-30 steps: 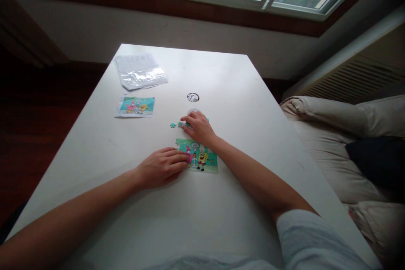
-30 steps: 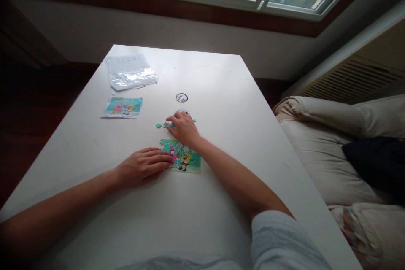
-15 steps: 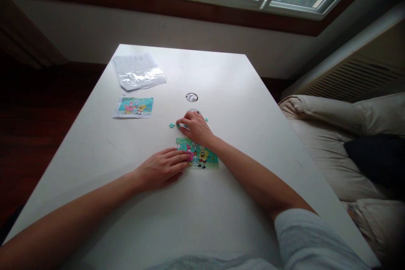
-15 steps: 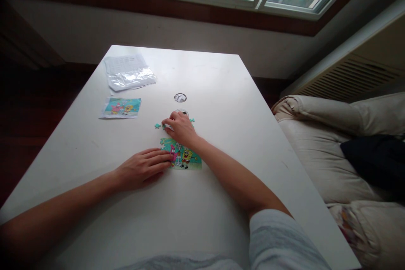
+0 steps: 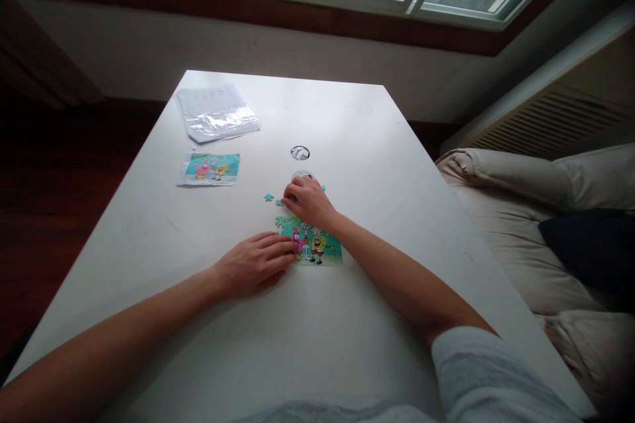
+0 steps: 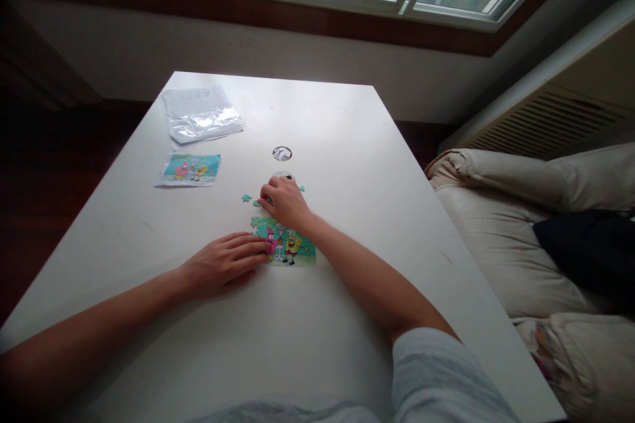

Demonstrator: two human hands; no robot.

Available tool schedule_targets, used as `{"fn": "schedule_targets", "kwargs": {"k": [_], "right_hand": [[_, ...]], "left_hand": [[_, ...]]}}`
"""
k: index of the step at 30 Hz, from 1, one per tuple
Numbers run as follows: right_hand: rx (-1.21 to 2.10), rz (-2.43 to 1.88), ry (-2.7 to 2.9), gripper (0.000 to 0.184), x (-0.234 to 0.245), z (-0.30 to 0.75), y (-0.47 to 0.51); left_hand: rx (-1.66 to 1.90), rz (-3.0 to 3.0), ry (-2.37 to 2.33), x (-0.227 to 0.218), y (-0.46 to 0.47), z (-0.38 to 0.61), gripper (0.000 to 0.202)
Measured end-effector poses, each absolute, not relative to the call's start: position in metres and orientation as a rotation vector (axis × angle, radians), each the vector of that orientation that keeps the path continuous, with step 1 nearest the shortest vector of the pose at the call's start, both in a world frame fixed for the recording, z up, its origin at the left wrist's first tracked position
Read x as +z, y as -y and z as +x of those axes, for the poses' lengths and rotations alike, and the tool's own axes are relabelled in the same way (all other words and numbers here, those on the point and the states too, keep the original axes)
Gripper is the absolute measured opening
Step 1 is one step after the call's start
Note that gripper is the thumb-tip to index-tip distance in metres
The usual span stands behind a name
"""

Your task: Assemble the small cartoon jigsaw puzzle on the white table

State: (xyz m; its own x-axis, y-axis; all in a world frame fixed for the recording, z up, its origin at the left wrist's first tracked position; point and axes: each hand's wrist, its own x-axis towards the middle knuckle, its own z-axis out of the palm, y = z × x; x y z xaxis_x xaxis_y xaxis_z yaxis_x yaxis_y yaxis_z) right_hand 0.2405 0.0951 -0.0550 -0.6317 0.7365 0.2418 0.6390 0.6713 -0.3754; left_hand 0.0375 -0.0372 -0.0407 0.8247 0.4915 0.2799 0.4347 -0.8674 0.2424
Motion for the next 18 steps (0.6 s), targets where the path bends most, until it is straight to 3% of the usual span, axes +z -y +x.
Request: {"fn": "schedule_targets", "kwargs": {"k": [7,18], "right_hand": [[0.438,-0.989,2.532,0.012,-0.052,0.2469,-0.0952],[0.46,-0.916,2.534,0.022,-0.0574,0.2419,-0.0954]], "left_hand": [[0.484,2.857,-0.73,-0.0405,0.0366,0.0372,0.035],[0.483,2.827,-0.743,-0.0435,0.0372,0.0362,0.036]]}}
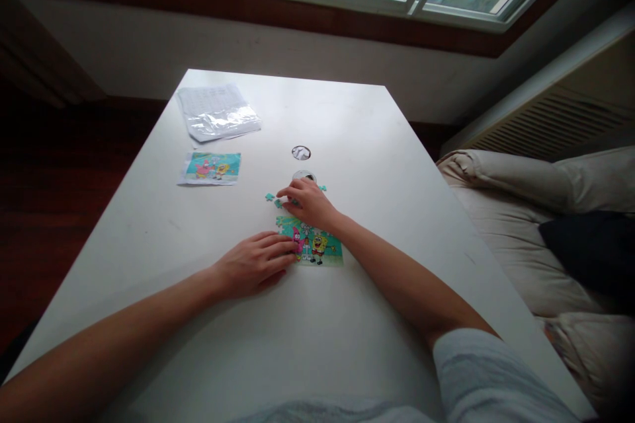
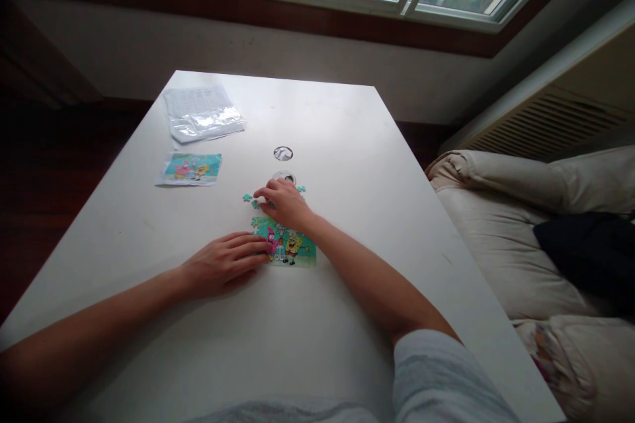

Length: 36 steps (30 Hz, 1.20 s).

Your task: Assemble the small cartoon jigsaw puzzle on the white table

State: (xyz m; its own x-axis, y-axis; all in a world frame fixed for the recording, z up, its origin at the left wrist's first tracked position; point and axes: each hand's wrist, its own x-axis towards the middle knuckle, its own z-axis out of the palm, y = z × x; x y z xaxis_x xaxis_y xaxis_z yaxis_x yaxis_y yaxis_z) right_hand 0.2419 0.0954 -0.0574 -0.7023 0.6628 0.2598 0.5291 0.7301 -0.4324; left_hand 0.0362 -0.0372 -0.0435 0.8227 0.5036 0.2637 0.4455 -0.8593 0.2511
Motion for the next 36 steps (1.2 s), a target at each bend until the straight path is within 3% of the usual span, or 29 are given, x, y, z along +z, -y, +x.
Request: {"fn": "schedule_targets", "kwargs": {"k": [20,36], "right_hand": [[0.606,-1.228,2.415,0.015,-0.024,0.332,-0.141],[0.623,-1.179,2.478,0.015,-0.036,0.334,-0.143]], "left_hand": [[0.472,2.79,-0.737,-0.04,0.037,0.036,0.036],[0.475,2.786,-0.688,-0.037,0.038,0.036,0.037]]}}
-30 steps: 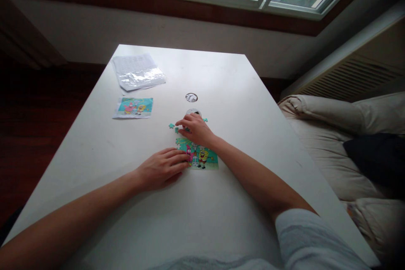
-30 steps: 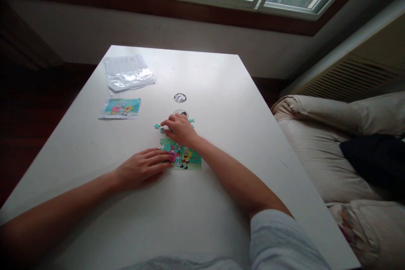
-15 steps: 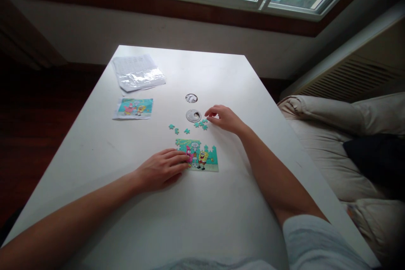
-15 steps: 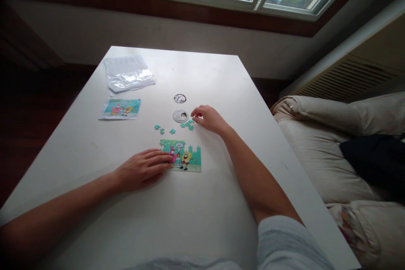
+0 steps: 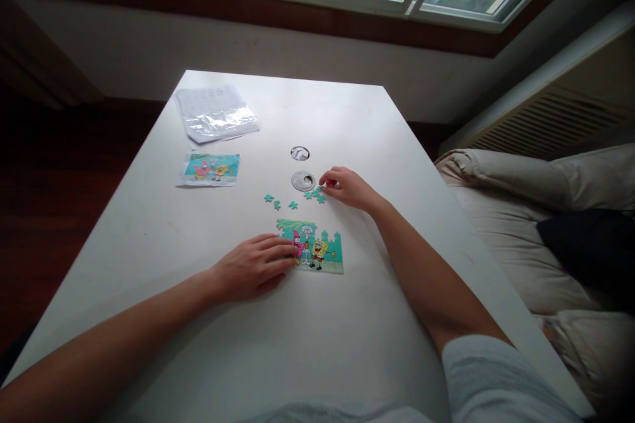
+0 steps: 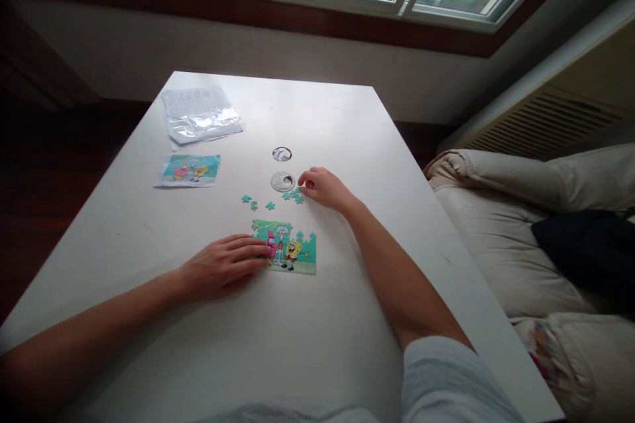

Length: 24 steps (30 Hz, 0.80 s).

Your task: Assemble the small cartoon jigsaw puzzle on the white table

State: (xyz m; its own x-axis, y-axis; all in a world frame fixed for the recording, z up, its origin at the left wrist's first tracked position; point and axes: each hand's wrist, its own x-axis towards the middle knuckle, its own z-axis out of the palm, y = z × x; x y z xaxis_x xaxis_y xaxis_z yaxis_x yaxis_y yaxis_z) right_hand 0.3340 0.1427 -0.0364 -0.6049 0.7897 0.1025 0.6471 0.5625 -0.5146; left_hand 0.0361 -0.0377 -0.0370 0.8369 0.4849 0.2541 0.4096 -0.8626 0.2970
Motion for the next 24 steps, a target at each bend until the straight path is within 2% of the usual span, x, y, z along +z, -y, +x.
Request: {"fn": "schedule_targets", "kwargs": {"k": [12,24], "right_hand": [[0.61,-1.116,2.5,0.013,-0.037,0.324,-0.135],[0.529,-1.098,2.566,0.012,-0.039,0.316,-0.13]], "left_hand": [[0.534,2.812,-0.522,-0.033,0.043,0.038,0.024],[0.51,2.817,-0.459,-0.027,0.047,0.042,0.019]]}}
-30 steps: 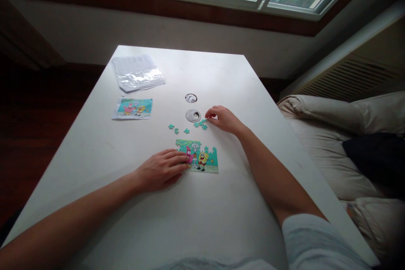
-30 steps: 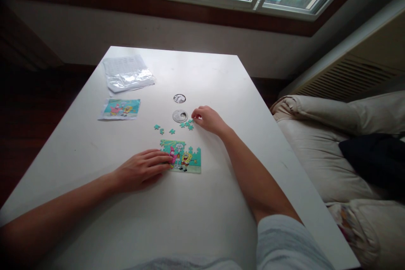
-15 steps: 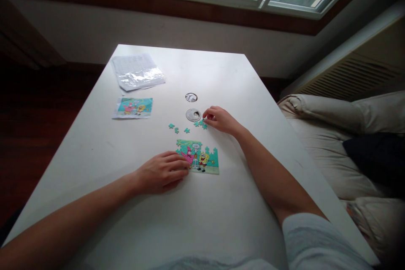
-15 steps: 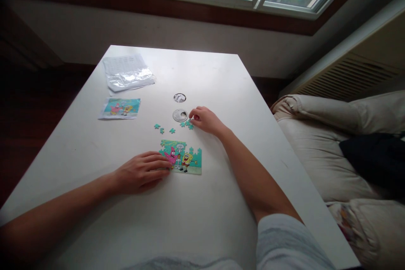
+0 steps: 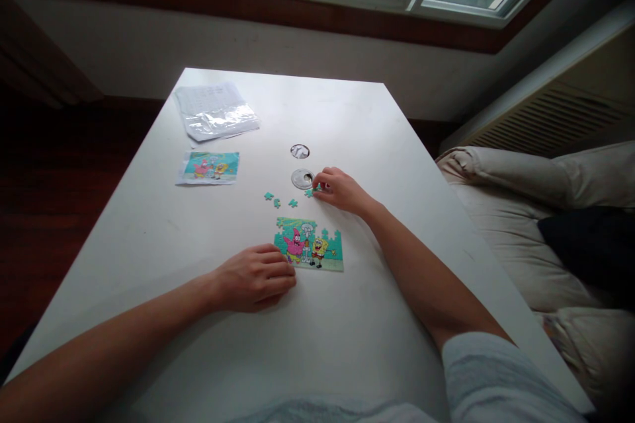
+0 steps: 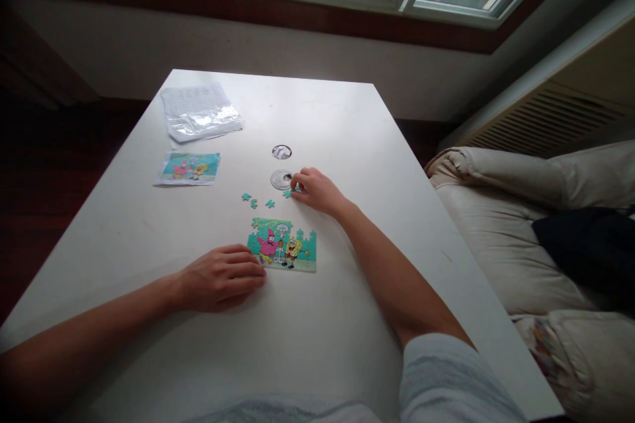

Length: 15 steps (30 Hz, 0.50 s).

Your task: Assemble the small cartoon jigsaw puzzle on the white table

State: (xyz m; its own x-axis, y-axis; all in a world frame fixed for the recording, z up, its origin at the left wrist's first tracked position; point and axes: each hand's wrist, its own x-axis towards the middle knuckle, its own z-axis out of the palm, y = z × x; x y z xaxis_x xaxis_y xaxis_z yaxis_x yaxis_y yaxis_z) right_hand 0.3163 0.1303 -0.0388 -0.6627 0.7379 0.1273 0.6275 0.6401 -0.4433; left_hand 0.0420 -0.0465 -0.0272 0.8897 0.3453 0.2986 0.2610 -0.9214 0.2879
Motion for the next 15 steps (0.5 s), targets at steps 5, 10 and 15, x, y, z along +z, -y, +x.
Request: {"fn": "schedule_targets", "kwargs": {"k": [5,10,15], "right_hand": [[0.491,-1.103,2.557,0.009,-0.04,0.314,-0.128],[0.46,-0.993,2.534,0.008,-0.038,0.298,-0.115],[0.512,-0.787,2.618,0.014,-0.036,0.274,-0.094]], "left_hand": [[0.5,2.816,-0.454,-0.029,0.047,0.041,0.019],[0.546,2.829,-0.556,-0.034,0.046,0.041,0.024],[0.477,2.814,-0.826,-0.039,0.047,0.043,0.041]]}}
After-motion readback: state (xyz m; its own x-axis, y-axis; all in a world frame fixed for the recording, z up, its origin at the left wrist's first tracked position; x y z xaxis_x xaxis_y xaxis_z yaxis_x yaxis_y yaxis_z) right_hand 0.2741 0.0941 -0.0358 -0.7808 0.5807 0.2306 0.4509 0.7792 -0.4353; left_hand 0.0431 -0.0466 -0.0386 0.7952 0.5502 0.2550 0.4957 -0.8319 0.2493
